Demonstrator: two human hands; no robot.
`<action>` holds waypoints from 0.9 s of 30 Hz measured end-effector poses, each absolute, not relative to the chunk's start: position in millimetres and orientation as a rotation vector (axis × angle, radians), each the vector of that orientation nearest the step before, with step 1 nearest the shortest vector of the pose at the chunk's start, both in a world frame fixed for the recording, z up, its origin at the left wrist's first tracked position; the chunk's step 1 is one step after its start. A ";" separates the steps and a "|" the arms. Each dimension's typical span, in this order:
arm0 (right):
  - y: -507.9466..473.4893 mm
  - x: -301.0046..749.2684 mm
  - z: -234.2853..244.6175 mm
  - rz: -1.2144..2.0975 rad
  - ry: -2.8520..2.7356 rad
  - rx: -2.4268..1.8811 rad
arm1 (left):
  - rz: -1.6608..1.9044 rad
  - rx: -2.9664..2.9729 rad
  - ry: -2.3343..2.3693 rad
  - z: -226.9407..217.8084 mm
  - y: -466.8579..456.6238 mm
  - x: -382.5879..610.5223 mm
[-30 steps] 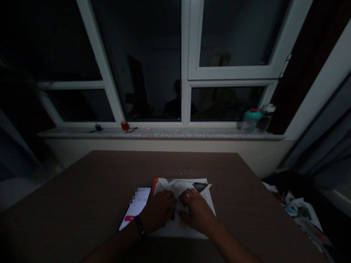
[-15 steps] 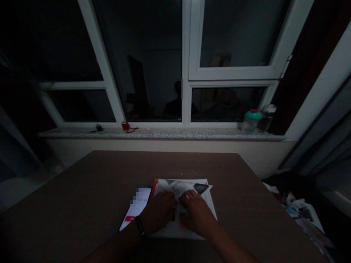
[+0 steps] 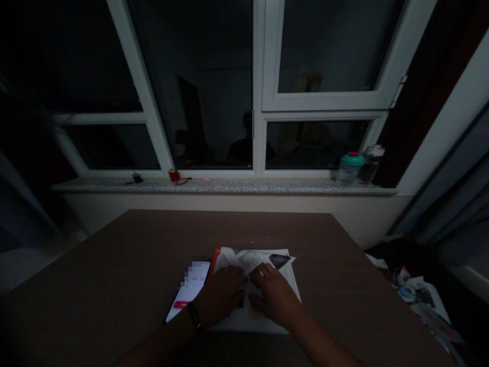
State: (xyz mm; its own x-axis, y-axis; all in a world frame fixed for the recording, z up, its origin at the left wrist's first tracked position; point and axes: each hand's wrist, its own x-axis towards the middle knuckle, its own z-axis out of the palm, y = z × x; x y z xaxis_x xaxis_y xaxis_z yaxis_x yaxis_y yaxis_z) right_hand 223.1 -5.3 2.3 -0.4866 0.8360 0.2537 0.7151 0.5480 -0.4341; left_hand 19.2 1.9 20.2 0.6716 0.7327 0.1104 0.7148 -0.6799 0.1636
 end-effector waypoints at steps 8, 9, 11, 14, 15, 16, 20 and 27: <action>1.5 223.6 -0.5 0.295 -2.447 -1.303 | 0.253 2.783 1.218 20.1 2.3 21.0; 1.0 224.1 0.1 0.298 -2.442 -1.301 | 0.238 2.784 1.221 20.8 2.4 21.3; -0.4 225.2 1.4 0.310 -2.426 -1.292 | 0.211 2.786 1.226 22.0 2.5 21.7; -1.1 226.1 2.1 0.326 -2.407 -1.293 | 0.212 2.793 1.231 22.6 2.3 21.7; -0.8 226.0 1.9 0.328 -2.402 -1.298 | 0.220 2.796 1.228 22.5 2.2 21.6; -0.4 225.6 1.7 0.329 -2.397 -1.303 | 0.228 2.796 1.223 22.2 2.2 21.4; 2.2 223.3 0.9 0.309 -2.388 -1.311 | 0.234 2.789 1.207 20.8 2.5 20.9; -0.1 223.2 0.2 0.249 -2.441 -1.268 | 0.223 2.795 1.215 22.6 2.9 21.4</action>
